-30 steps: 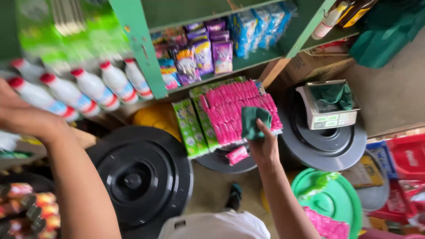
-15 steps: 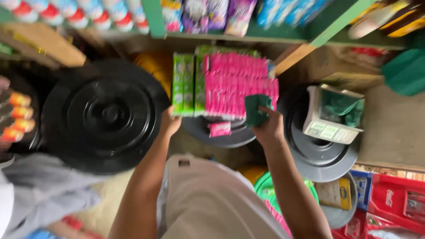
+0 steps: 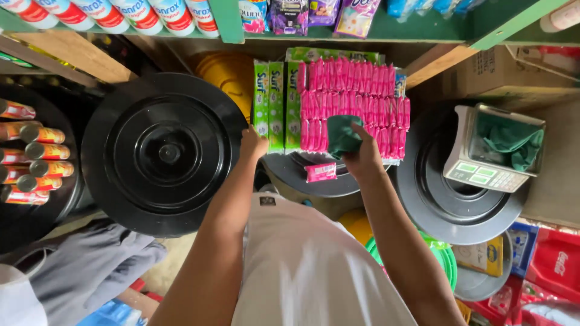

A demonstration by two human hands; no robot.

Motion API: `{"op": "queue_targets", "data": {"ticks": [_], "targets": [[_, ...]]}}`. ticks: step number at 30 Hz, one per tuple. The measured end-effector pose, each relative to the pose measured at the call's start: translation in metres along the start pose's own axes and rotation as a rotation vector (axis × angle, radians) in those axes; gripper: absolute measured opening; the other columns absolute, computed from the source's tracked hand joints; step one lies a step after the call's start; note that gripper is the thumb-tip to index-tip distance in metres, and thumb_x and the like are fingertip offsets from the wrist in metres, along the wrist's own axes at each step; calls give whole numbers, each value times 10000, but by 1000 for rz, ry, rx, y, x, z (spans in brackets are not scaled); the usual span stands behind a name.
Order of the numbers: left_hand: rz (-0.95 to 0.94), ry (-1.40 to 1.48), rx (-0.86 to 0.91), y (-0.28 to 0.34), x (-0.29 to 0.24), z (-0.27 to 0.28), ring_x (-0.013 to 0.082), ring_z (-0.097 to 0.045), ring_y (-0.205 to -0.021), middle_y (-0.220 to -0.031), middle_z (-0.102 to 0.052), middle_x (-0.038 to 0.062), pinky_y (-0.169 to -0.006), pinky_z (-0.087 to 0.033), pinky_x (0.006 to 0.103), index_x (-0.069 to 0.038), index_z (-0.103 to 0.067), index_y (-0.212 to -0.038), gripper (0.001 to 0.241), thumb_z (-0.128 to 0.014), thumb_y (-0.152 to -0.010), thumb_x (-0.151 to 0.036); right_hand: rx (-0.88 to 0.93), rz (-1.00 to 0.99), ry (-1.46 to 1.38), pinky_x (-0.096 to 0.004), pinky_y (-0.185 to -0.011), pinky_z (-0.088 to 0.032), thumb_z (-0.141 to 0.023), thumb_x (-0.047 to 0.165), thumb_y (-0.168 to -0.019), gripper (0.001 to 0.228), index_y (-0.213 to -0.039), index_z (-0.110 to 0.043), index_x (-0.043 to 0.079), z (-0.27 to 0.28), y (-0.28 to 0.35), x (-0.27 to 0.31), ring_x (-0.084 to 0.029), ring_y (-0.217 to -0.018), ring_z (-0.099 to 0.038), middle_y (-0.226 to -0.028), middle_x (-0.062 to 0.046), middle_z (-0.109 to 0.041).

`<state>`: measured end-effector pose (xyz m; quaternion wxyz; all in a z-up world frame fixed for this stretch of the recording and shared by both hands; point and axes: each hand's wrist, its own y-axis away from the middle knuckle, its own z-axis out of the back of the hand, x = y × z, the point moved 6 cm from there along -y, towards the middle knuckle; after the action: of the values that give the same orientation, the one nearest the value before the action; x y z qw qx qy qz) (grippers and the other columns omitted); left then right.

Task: Wiping down products on shelves and scooping bulk animal feed from a bin into a plastic bag.

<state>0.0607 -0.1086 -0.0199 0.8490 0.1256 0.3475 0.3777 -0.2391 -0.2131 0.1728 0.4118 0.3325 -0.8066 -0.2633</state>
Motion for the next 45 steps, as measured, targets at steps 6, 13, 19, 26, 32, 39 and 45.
{"op": "queue_targets", "data": {"ticks": [6,13,19,26,32,39,45], "targets": [[313,-18,66,5,-30,36,407,-486,-1325,-1437,-443,213,-1026,-493,511,-114,-459,-1421,688,-702,-876,-457,-96,68,-135,-404,-971,-572,-715,203,-925,390,-1249,-624,7,13,-38,-11,-276,-1059,-701,-1151,-134,-723],[351,-62,19,30,-58,31,394,-435,-1340,-1473,-406,194,-1020,-486,519,-51,-421,-1446,837,-791,-818,-464,-72,21,-221,-416,-966,-579,-716,136,-913,335,-1208,-644,-7,14,-56,-54,-291,-1041,-710,-1114,-141,-725],[297,45,-56,19,-55,33,380,-477,-1297,-1460,-427,161,-972,-504,519,-51,-446,-1354,751,-820,-794,-384,-151,-30,-249,-416,-963,-582,-718,140,-898,346,-1203,-647,-7,2,-61,-68,-294,-1035,-717,-1115,-142,-732],[38,406,-55,-3,-36,32,312,-715,-901,-973,-705,143,-842,-550,424,-22,-550,-1151,430,-745,-904,-316,-81,-2,-195,-409,-975,-560,-724,149,-917,354,-1215,-641,-23,7,-49,-69,-286,-1049,-705,-1132,-149,-724],[-159,1001,112,15,-41,78,169,-693,-1012,-1082,-706,87,-880,-542,319,-16,-573,-1167,577,-857,-837,-394,-23,-10,-145,-420,-985,-565,-713,144,-902,355,-1213,-640,-11,17,-29,-66,-286,-1064,-706,-1141,-143,-725],[-159,1003,58,111,-87,138,110,-671,-897,-994,-710,63,-793,-533,268,0,-608,-1127,466,-825,-858,-313,257,-167,229,-385,-984,-537,-697,337,-932,465,-1258,-632,12,-58,40,-77,-234,-1083,-689,-1151,-101,-720],[-375,1238,96,179,-96,131,146,-615,-1046,-1123,-647,105,-927,-492,290,41,-546,-1202,472,-822,-991,-278,451,-100,633,-293,-856,-547,-707,438,-919,506,-1233,-655,45,-113,123,-83,-111,-988,-672,-1090,-32,-724]]}}
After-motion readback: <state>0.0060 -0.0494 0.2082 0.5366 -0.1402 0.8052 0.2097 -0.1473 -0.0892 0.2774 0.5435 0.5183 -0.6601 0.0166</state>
